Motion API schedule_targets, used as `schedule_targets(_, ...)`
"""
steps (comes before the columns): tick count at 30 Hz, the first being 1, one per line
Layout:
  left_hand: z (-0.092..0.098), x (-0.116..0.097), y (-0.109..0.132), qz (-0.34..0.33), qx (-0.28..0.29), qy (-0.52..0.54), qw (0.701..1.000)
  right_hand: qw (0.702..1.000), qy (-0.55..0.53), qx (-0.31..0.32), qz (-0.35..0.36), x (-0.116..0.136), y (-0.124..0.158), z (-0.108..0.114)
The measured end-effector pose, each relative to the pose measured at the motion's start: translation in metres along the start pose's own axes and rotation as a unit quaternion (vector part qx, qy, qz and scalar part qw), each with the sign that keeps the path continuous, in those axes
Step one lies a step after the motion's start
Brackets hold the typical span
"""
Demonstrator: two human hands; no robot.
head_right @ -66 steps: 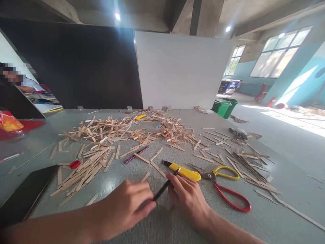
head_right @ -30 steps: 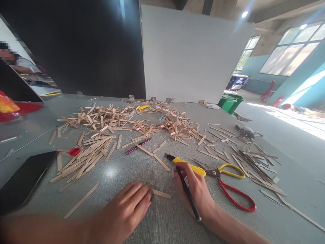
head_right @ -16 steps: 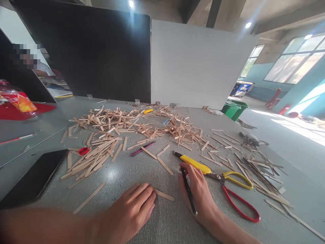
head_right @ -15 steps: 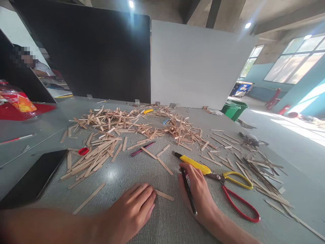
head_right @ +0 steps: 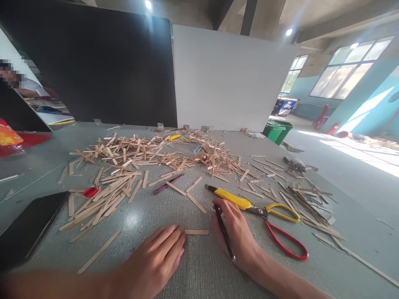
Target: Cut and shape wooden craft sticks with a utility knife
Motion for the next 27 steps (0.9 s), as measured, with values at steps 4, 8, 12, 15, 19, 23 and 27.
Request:
schedule_targets(4, -0.001, 0.002, -0.001, 0.013, -0.013, 0.011, 1.000, 1.000, -0.008, 0.013, 0.008, -0.005, 0.004, -0.001)
schedule_targets(8, -0.004, 0.005, -0.002, 0.013, -0.033, 0.037, 0.999, 1.000, -0.011, 0.002, 0.020, -0.008, 0.005, -0.003)
schedule_targets(12, -0.003, 0.008, -0.007, -0.028, -0.033, 0.046, 0.998, 1.000, -0.003, -0.005, 0.017, -0.010, 0.006, -0.007)
schedule_targets(15, -0.001, 0.011, -0.009, -0.040, -0.046, 0.025, 0.998, 1.000, 0.002, -0.005, 0.006, -0.011, 0.006, -0.011)
schedule_targets(19, -0.007, 0.011, -0.008, -0.058, -0.063, 0.013, 0.996, 1.000, -0.005, -0.015, 0.018, -0.010, 0.006, -0.011)
schedule_targets(23, -0.022, 0.008, -0.002, -0.066, -0.069, 0.002, 0.995, 0.995, -0.044, 0.023, 0.083, -0.006, 0.004, -0.009)
schedule_targets(27, -0.028, 0.009, 0.002, -0.045, -0.099, -0.004, 0.994, 0.988, -0.047, 0.082, 0.120, -0.002, 0.002, -0.007)
Point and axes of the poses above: each hand's wrist, its own y-axis away from the middle knuckle, its own z-axis out of the back of the hand, x = y × z, the point moved 2 cm from there along -y, towards the middle knuckle, and after that the axes turned 3 degrees about x, right-handed, at the moved point
